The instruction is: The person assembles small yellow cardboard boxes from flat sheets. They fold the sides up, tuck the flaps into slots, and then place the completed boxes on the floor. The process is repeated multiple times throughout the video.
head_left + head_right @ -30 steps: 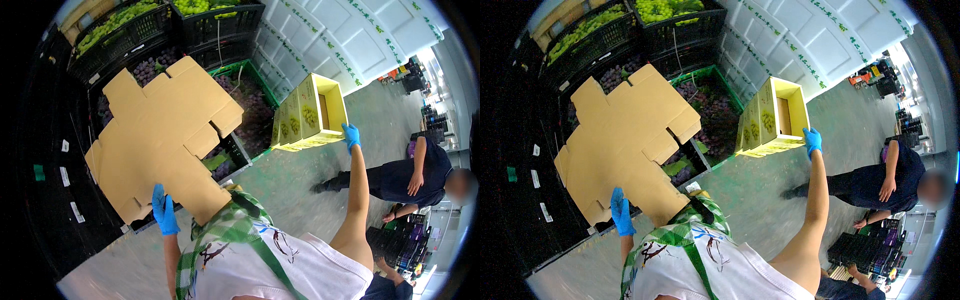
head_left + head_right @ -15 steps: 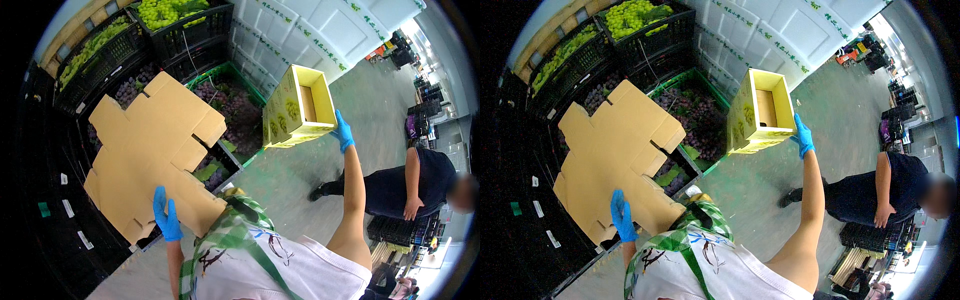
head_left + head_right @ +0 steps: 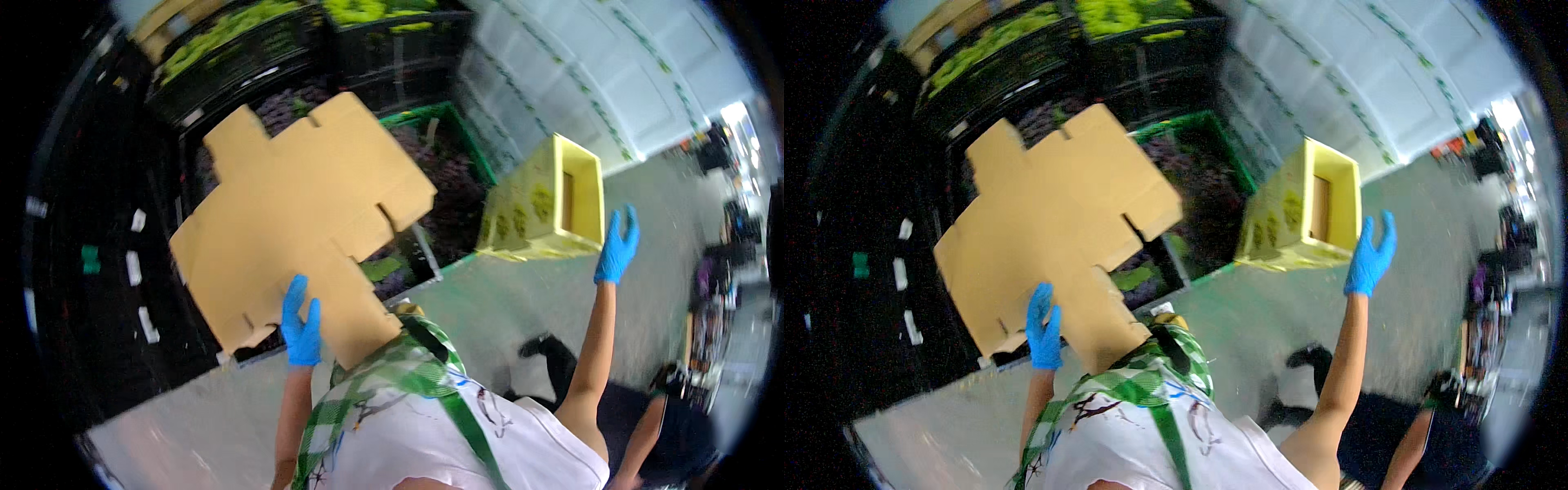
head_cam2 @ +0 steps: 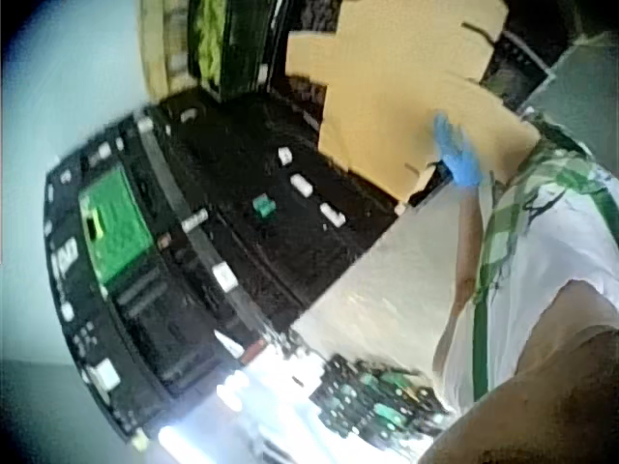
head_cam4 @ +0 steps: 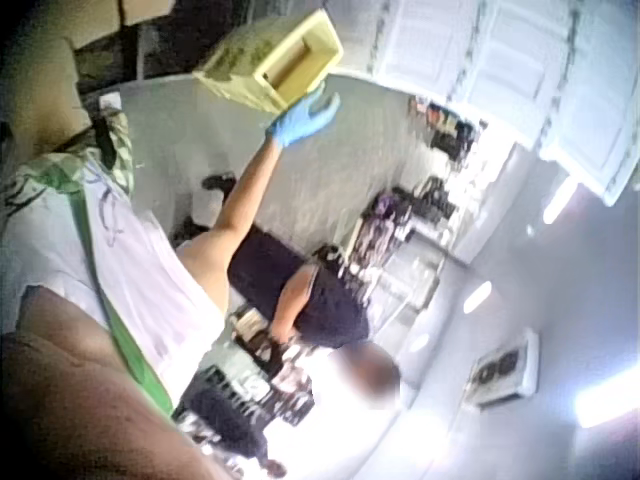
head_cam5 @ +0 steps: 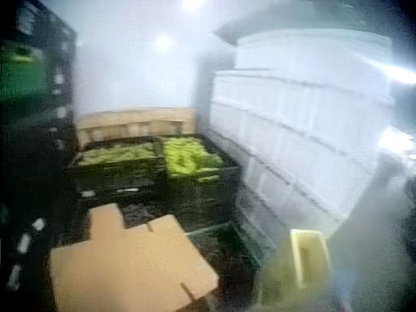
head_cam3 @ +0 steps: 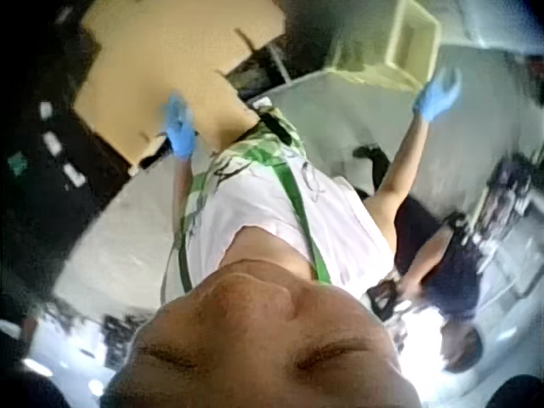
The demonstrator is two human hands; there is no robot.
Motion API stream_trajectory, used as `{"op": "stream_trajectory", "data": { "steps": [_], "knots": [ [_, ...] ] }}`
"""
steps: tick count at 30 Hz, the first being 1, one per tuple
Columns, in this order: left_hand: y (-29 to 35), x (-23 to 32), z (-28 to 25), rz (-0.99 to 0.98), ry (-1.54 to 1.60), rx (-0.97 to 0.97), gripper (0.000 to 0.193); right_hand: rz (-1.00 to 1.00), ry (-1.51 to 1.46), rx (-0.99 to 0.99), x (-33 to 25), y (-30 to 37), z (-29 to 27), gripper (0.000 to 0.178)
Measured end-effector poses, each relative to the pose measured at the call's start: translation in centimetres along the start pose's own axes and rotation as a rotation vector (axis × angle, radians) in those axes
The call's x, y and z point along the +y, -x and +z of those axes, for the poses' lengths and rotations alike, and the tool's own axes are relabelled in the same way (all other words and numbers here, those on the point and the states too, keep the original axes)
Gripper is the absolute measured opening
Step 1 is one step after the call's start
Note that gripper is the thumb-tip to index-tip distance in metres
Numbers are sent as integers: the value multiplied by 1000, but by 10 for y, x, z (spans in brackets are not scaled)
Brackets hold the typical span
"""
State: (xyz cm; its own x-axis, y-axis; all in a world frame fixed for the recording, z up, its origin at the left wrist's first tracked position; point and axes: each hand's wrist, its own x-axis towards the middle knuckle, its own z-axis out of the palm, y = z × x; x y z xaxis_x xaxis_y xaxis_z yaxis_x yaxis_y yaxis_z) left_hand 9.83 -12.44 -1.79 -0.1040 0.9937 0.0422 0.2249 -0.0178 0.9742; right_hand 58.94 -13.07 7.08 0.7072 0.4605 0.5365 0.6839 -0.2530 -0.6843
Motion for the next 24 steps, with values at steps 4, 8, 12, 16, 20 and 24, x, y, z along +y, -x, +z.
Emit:
{"op": "stream_trajectory", "data": {
  "steps": [4,8,12,16,20,24],
  "knots": [
    [4,-14,-25,-8,-232,177,34,-172,-417,-288,-74,53,60,34],
    [2,-57,-90,21,-732,416,34,-325,-368,-954,-132,127,138,40],
    [-16,-128,-161,93,-1117,648,38,-409,-79,-896,-112,138,247,58],
    [-48,-93,-180,-456,-603,510,48,-23,246,-1091,-116,131,293,76],
    [-56,-139,-207,-513,-573,599,48,53,25,-1143,-74,123,325,76],
    [-51,-104,-210,-509,-609,608,45,244,-225,-1152,-105,101,288,73]
  ]
}}
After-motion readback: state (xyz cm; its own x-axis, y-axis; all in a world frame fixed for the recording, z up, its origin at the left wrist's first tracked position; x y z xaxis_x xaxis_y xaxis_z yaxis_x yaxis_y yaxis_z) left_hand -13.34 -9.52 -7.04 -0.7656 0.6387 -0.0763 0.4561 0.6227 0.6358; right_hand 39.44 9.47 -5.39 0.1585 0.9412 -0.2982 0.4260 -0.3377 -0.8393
